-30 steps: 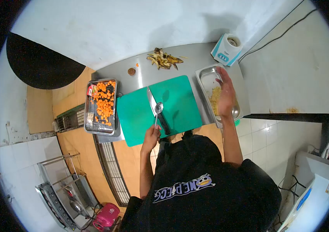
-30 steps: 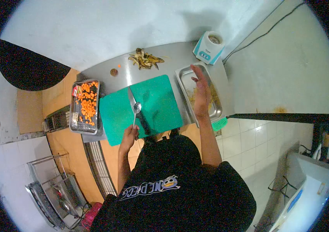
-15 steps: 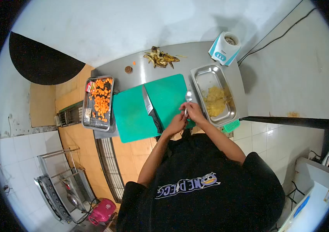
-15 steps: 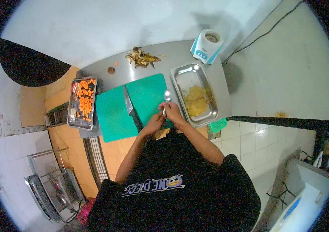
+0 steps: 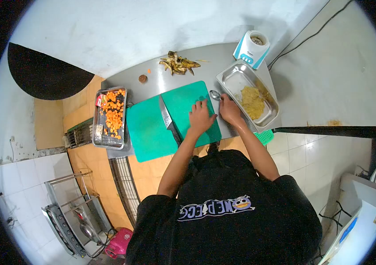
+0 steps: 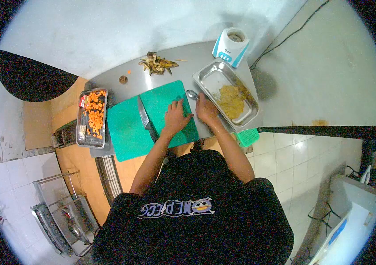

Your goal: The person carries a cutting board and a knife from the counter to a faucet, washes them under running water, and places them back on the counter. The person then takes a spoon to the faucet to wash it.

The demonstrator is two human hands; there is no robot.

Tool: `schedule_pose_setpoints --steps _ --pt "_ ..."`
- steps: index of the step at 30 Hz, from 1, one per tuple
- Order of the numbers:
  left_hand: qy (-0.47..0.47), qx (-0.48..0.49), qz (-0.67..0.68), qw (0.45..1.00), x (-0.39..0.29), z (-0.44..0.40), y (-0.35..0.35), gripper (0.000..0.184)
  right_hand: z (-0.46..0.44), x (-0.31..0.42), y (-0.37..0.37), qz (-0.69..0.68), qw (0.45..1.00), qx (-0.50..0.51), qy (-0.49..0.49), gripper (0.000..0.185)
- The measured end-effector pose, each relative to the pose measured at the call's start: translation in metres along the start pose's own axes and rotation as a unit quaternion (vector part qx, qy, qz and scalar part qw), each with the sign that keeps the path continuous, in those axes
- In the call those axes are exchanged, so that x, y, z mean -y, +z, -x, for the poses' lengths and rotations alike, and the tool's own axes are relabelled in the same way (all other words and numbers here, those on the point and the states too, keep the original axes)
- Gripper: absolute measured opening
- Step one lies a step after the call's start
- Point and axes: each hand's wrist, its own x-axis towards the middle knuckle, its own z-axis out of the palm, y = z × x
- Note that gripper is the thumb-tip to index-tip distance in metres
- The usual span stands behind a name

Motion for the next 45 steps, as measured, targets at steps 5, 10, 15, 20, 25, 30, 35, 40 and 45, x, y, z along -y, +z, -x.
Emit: schedule_pose_setpoints --steps 5,10,15,20,25,30,35,40,45 --pt "-0.031 0.031 -0.063 0.997 0.001 -0.001 0.007 0.085 -0.022 0.008 0.012 0.066 0.998 0.001 -0.017 0.025" --pt "-0.036 0.018 -0.036 0.999 0.008 0.004 0.010 0.087 -0.029 0.016 0.015 0.021 0.999 -0.007 0.024 0.025" --pt "-0.027 -0.010 -0.041 0.999 0.008 0.006 0.016 0.088 -0.027 0.013 0.010 0.037 0.999 0.030 0.023 0.042" --pt "-0.022 -0.029 -0.028 0.999 0.008 0.006 0.016 0.085 -0.026 0.005 0.018 -0.041 0.999 0.004 0.031 0.027" --pt "-0.026 -0.017 -0.027 0.999 0.007 0.007 0.014 0.085 -0.025 0.003 0.023 -0.076 0.997 -0.001 0.032 0.029" --pt "-0.021 -0.019 -0.034 0.999 0.007 0.005 0.014 0.085 -0.026 0.010 0.016 -0.074 0.996 0.027 0.045 0.032" --pt "-0.028 -0.009 -0.029 0.999 0.005 0.005 0.011 0.085 -0.025 0.014 0.019 -0.099 0.994 0.003 0.051 0.029" --pt "-0.032 0.013 -0.028 0.999 0.008 0.004 0.014 0.089 -0.033 0.001 0.033 -0.133 0.987 0.042 0.079 0.032" --pt "-0.037 0.012 -0.030 0.999 0.008 0.004 0.014 0.088 -0.031 -0.006 0.034 -0.333 0.914 0.105 0.204 0.019"
